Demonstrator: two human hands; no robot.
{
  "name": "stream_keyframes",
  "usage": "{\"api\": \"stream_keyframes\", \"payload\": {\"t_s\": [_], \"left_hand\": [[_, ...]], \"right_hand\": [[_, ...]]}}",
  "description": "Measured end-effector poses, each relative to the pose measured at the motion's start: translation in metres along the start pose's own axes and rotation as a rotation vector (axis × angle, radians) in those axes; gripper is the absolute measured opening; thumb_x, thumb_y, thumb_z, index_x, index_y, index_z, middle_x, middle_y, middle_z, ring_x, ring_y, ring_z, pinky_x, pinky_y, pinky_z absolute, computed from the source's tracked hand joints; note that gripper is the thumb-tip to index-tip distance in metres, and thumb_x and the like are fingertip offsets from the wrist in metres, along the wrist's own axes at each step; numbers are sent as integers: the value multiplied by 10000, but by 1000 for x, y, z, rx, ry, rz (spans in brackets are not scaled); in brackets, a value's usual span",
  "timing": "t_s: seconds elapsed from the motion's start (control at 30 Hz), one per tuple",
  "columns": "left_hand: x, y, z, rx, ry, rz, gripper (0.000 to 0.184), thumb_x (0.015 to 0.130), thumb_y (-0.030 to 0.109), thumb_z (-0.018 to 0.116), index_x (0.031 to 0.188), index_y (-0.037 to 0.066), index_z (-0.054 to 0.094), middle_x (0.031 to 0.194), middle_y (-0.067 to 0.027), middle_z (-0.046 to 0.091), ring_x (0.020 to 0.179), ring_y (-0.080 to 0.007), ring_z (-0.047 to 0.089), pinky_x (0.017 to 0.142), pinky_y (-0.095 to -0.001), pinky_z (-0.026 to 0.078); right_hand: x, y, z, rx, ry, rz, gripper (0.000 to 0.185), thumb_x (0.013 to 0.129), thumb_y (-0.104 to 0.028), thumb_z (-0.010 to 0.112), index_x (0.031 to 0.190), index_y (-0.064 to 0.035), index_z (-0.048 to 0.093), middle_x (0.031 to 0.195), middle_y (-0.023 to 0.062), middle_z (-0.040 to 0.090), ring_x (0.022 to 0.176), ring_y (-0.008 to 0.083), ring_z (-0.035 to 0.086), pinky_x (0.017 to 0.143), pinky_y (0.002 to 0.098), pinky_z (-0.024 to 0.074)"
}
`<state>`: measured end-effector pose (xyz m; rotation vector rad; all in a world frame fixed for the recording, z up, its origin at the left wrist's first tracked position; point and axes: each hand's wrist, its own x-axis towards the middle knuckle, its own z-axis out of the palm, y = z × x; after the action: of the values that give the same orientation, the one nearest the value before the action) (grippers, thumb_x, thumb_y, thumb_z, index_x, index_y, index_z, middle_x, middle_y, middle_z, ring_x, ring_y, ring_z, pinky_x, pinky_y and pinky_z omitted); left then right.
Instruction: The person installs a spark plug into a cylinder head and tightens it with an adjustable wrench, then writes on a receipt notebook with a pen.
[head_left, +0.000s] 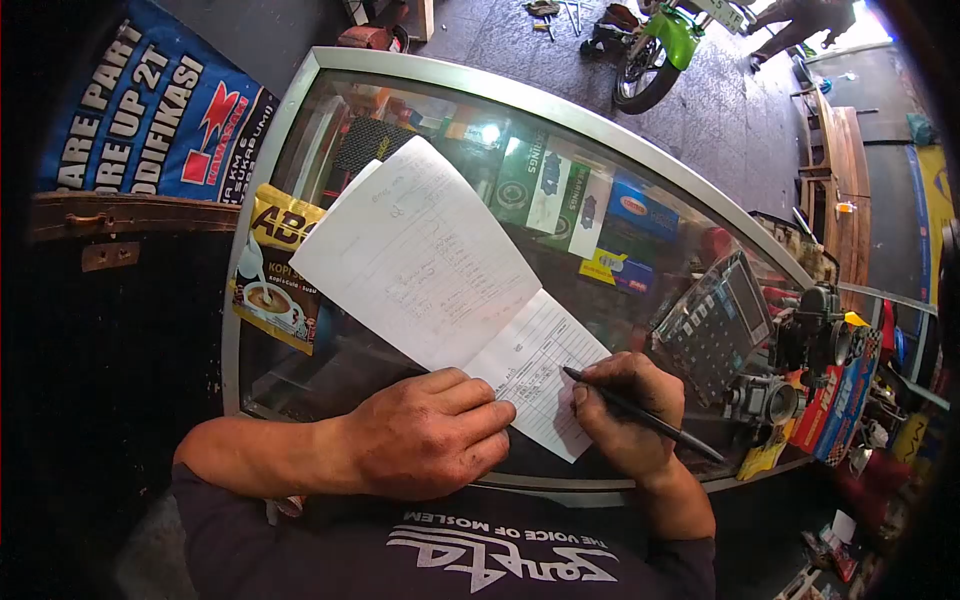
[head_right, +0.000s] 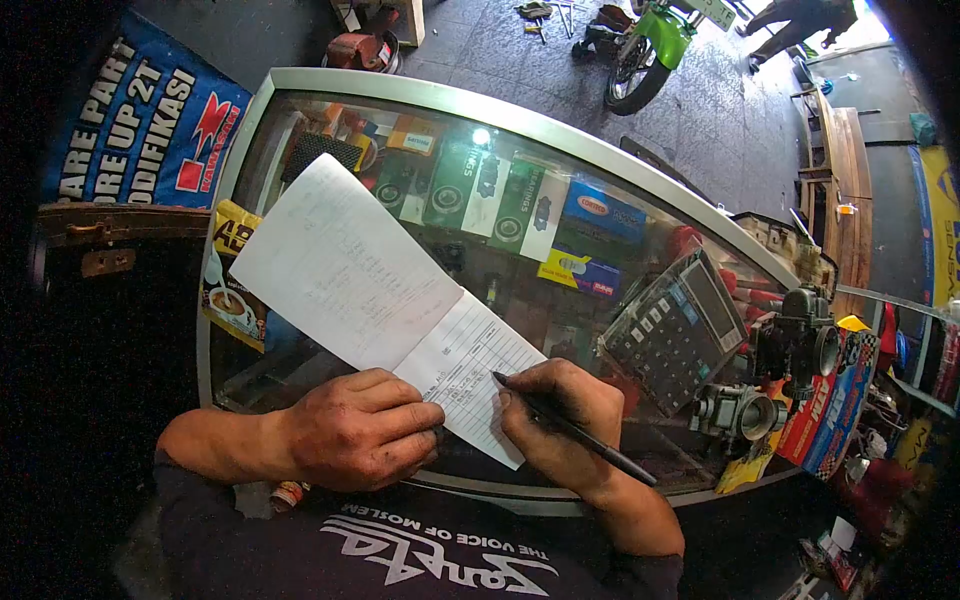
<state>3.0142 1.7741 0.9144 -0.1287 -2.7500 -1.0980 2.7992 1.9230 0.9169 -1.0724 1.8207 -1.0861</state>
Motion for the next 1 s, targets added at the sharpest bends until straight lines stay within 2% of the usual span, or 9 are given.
{"api": "stream_keyframes", "payload": {"t_s": [0.43,0.8,1.0], "left_hand": [[0,1,-1,3,-28,-11,194,831,179,796,906,11,732,1026,-142,729,922,-246,697,764,-352,565],[0,-1,2,-5,20,0,187,831,170,793,910,15,723,1028,-134,725,911,-242,692,762,-353,562],[0,-1,1,3,13,4,191,830,177,793,903,18,717,1032,-122,717,912,-239,687,762,-350,560]], "right_hand": [[3,2,0,-42,1,-76,190,782,-11,802,936,45,707,832,157,744,728,176,732,651,296,578],[2,0,-1,-18,-24,60,184,805,-13,798,957,42,710,855,160,745,732,157,729,647,295,586],[2,1,0,-69,-17,20,199,814,-25,804,970,46,703,858,161,748,737,156,733,648,288,588]]}}
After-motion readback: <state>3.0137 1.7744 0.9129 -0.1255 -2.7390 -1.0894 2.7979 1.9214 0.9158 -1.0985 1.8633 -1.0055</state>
